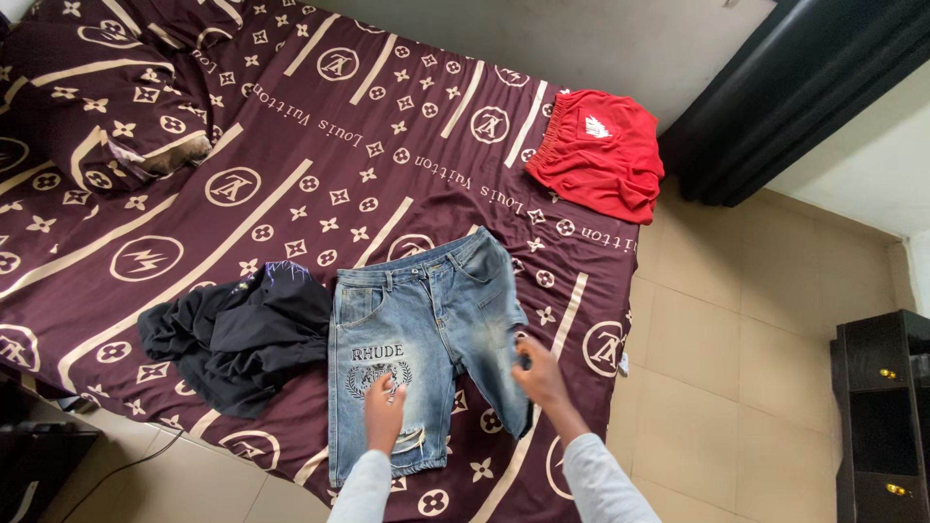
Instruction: The person folds denim shorts, a black t-shirt, and a red sweatshirt on a bed. The person then hangs the t-shirt on a hanger and places the items inside a closet.
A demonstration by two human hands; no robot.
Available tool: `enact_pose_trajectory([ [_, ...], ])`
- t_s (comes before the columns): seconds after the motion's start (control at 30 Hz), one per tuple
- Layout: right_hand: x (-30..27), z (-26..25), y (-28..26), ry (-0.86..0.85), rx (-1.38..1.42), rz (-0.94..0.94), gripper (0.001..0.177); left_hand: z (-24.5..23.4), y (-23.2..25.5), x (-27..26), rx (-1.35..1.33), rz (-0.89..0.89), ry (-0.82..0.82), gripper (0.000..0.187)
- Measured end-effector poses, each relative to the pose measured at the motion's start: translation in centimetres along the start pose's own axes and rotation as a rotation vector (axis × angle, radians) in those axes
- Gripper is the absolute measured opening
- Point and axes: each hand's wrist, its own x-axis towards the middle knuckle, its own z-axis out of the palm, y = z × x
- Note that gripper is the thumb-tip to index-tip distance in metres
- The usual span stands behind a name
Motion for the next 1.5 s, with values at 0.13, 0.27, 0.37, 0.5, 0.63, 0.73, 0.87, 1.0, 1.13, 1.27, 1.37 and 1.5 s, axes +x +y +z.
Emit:
enact_pose_trajectory([
  [0.13, -1.4, 3.2, -8.8, -0.231, 0.086, 0.025, 0.043, 2.4, 6.0, 3.8, -0.43, -0.213, -0.255, 0.051],
  [0.27, -4.2, 8.0, -13.5, -0.381, 0.112, -0.172, 0.024, 0.4, 7.9, 5.3, -0.619, -0.303, -0.348, 0.054],
  [0.37, -6.5, 12.2, -15.3, -0.435, 0.162, -0.232, 0.026, -2.1, 4.4, 6.0, -0.421, -0.15, -0.196, 0.049],
  [0.5, -9.7, 18.0, -16.1, -0.551, 0.182, -0.209, 0.025, -7.8, -2.3, 5.9, -0.337, -0.083, -0.083, 0.05],
  [0.63, -11.7, 22.3, -13.1, -0.789, 0.126, -0.277, 0.032, -11.0, -5.6, 4.3, 0.175, -0.181, -0.096, 0.059],
  [0.73, -12.7, 22.5, -9.0, -0.666, 0.027, -0.068, 0.027, -12.2, -6.4, 2.9, 0.305, -0.254, -0.121, 0.06],
  [0.87, -12.5, 19.5, -4.1, -0.133, -0.36, 0.272, 0.034, -12.0, -7.1, -0.1, 0.261, -0.177, -0.147, 0.057],
  [1.0, -12.6, 17.1, -1.6, -0.205, -0.355, 0.454, 0.056, -10.9, -7.0, -0.9, 0.557, -0.149, -0.184, 0.067],
  [1.13, -11.6, 16.8, -0.2, -0.371, -0.011, 0.494, 0.062, -11.0, -7.0, -2.0, 0.521, -0.309, -0.302, 0.074],
  [1.27, -9.8, 15.0, 0.3, -0.455, 0.088, 0.556, 0.052, -13.0, -6.3, -2.1, 0.156, -0.321, -0.196, 0.072],
  [1.37, -6.7, 13.3, -0.2, -0.537, 0.259, 0.61, 0.04, -13.3, -6.0, -0.6, 0.029, -0.011, 0.043, 0.065],
  [1.5, -0.2, 12.2, -2.4, -0.54, 0.283, 0.18, 0.025, -13.6, -4.3, 4.0, -0.485, -0.186, -0.04, 0.041],
])
